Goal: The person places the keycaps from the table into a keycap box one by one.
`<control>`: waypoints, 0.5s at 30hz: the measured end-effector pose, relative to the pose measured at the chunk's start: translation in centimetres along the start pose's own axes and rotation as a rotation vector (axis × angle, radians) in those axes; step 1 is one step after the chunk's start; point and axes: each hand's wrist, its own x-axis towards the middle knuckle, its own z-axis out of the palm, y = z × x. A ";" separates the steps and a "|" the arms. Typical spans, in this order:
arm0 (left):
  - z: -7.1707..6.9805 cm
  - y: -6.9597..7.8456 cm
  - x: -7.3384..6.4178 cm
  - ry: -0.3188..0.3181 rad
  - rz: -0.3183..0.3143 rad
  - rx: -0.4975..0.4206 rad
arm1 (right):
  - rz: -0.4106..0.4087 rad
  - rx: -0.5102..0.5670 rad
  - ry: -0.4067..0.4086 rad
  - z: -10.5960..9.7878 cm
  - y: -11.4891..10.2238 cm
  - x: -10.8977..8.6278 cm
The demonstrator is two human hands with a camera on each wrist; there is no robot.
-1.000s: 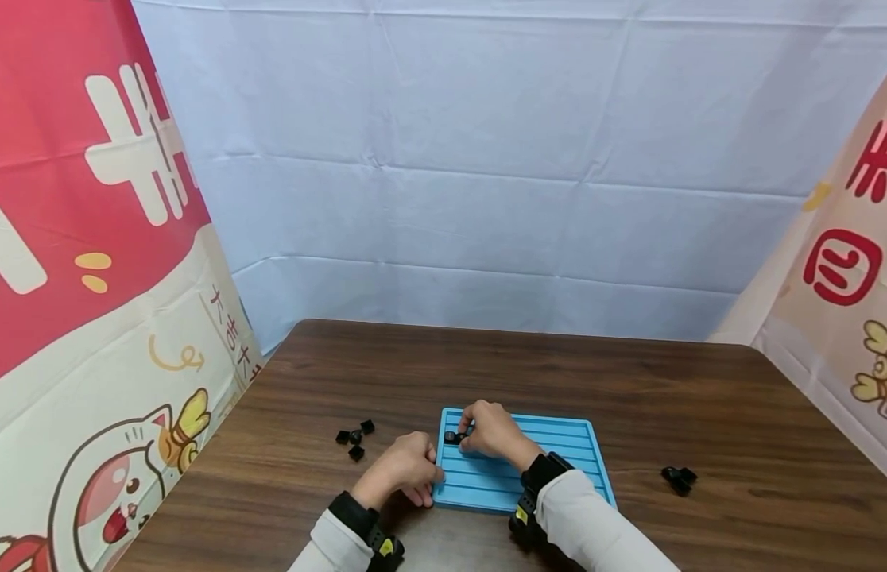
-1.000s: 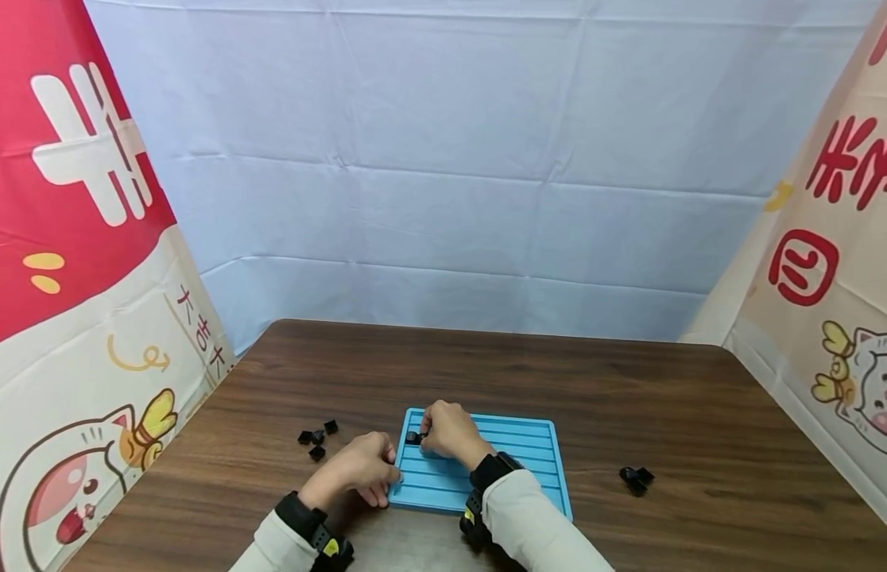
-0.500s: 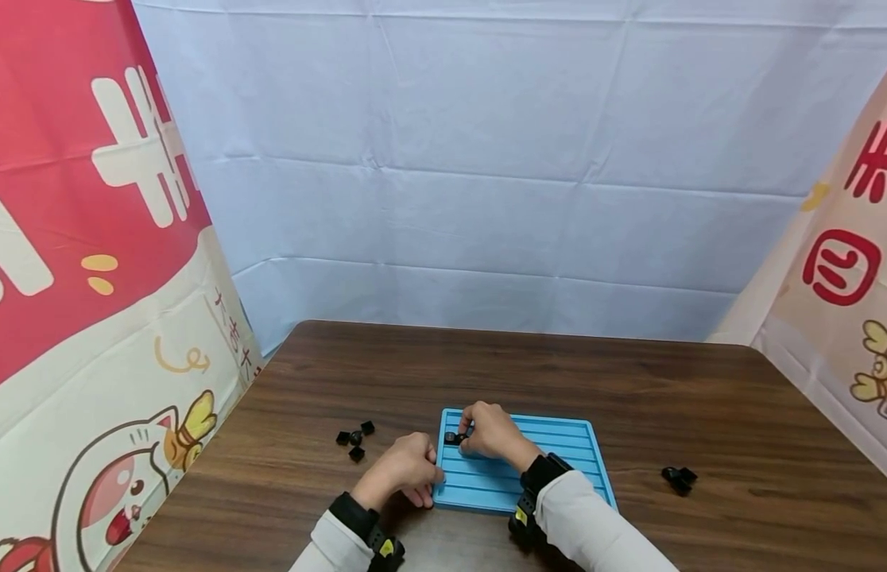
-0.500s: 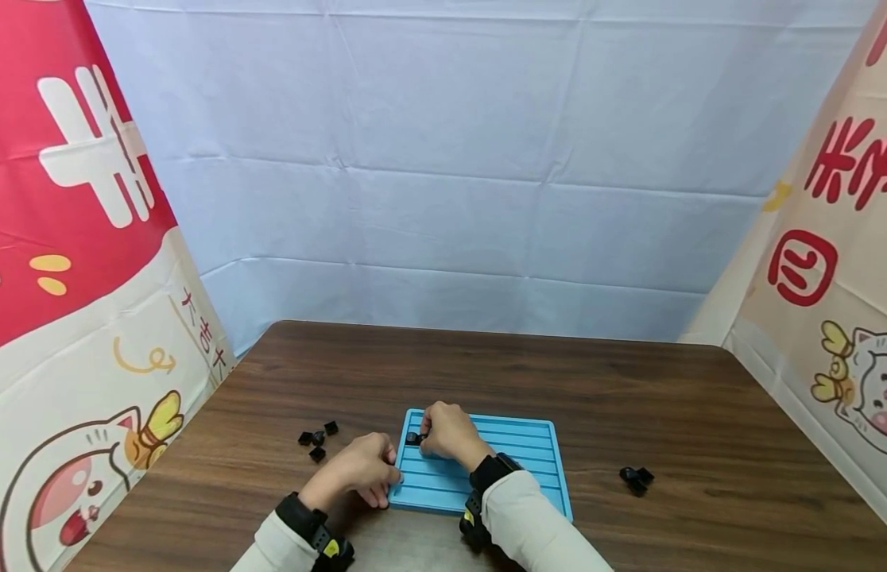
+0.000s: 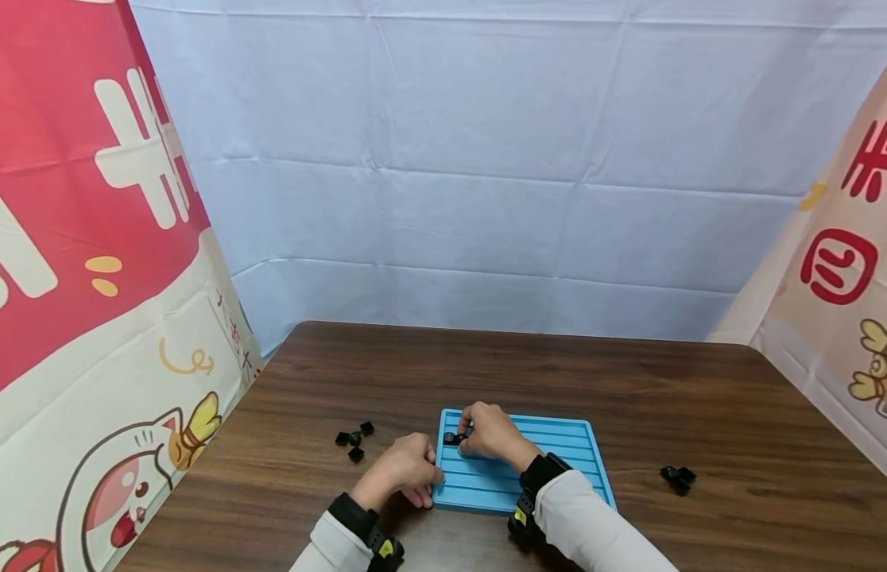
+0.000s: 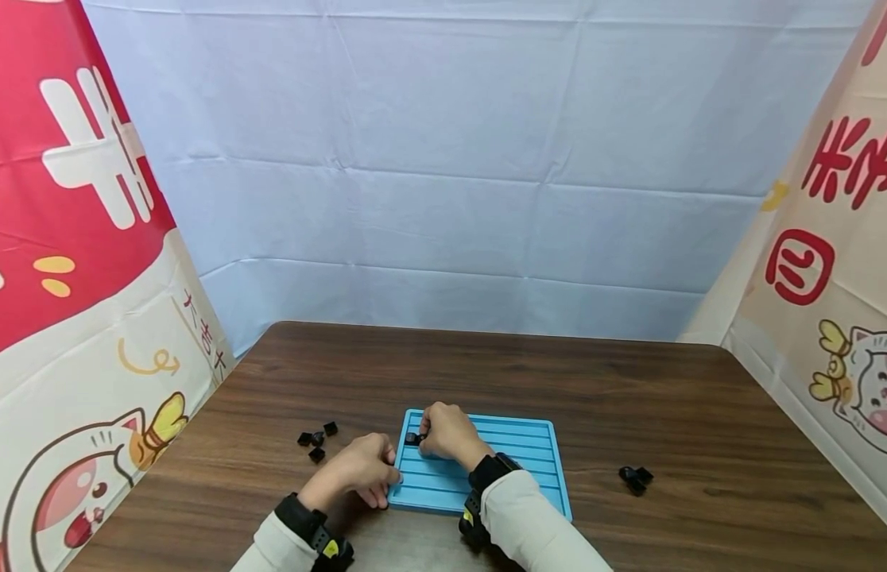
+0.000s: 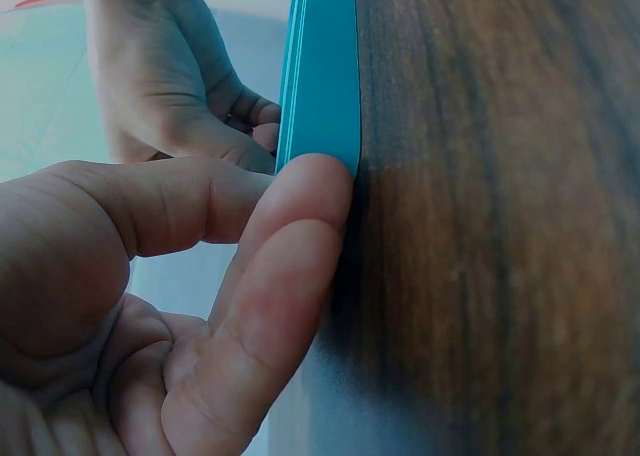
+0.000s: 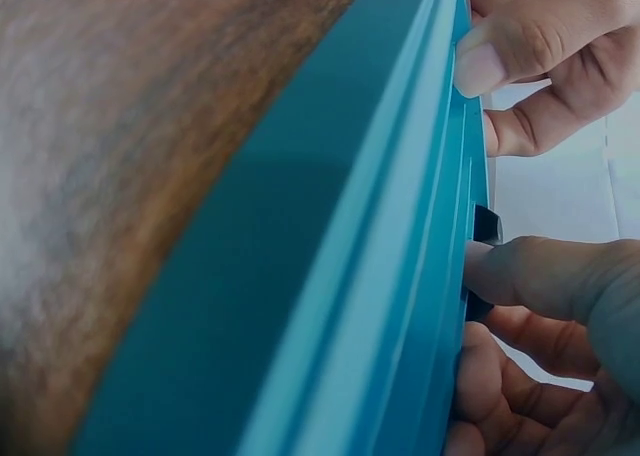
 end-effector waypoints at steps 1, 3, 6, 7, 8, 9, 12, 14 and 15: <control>0.0 0.0 0.0 0.000 -0.001 0.000 | -0.002 0.000 0.000 0.0 0.0 0.0; 0.0 0.0 0.0 0.000 -0.003 0.001 | -0.004 -0.003 0.001 0.0 0.0 0.0; 0.0 0.0 0.0 -0.002 -0.005 0.000 | -0.003 -0.013 0.000 0.1 0.2 0.1; 0.0 0.0 0.0 -0.002 -0.005 0.000 | -0.002 -0.015 -0.002 0.1 0.2 0.1; 0.0 0.0 0.1 -0.002 -0.005 0.001 | -0.001 -0.016 -0.005 0.1 0.3 0.1; 0.0 0.0 0.1 -0.001 -0.005 0.002 | -0.001 -0.015 -0.008 0.1 0.3 0.1; 0.0 0.0 0.1 0.004 -0.007 0.004 | -0.008 -0.007 -0.026 -0.1 0.3 0.2; 0.0 0.0 0.1 0.005 -0.009 0.003 | -0.012 -0.009 -0.044 -0.3 0.2 0.1; 0.0 0.0 0.1 0.005 -0.011 0.002 | -0.014 -0.015 -0.053 -0.4 0.2 0.1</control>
